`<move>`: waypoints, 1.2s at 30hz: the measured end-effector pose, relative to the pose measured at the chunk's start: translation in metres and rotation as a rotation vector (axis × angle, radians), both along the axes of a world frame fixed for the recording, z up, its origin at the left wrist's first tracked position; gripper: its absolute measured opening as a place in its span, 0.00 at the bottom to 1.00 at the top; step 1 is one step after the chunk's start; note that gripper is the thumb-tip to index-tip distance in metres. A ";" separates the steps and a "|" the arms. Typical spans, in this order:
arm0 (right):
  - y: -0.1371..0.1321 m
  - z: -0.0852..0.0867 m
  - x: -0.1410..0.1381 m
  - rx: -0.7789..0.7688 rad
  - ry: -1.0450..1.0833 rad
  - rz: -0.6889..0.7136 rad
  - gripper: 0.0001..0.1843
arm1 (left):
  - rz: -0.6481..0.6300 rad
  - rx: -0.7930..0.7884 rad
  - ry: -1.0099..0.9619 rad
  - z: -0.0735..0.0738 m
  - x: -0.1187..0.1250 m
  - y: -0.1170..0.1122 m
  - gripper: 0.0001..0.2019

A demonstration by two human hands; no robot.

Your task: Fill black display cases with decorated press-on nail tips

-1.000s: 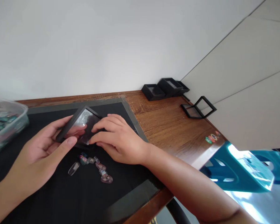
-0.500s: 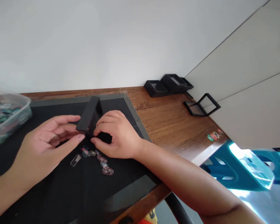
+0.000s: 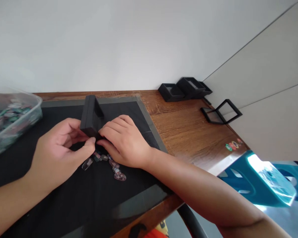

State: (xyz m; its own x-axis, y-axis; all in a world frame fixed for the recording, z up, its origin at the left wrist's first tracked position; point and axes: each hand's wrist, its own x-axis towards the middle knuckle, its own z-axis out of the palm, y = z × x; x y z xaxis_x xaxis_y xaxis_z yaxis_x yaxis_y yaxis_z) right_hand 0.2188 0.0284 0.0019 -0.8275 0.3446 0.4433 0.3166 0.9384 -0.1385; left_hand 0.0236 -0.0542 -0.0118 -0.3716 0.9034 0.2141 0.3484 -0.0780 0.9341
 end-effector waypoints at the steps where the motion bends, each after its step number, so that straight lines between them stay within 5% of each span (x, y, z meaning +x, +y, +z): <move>1: -0.001 0.000 0.000 0.013 0.004 0.005 0.16 | -0.004 0.013 0.015 -0.001 0.000 0.000 0.14; 8: -0.004 0.001 0.000 0.091 0.022 0.027 0.15 | -0.094 0.093 0.067 -0.003 -0.002 0.000 0.08; 15: -0.007 0.005 -0.003 -0.045 -0.003 0.006 0.12 | -0.115 0.108 -0.032 0.004 -0.003 0.004 0.09; 26: 0.014 0.018 0.018 -0.046 0.317 -0.294 0.10 | -0.166 -0.001 -0.240 0.004 -0.007 0.015 0.13; 31: 0.019 0.017 0.022 0.022 0.298 -0.315 0.18 | -0.104 -0.045 -0.134 -0.003 -0.008 0.014 0.21; 36: 0.021 0.016 0.023 -0.035 0.254 -0.336 0.21 | 0.010 -0.113 0.199 -0.008 -0.019 0.014 0.18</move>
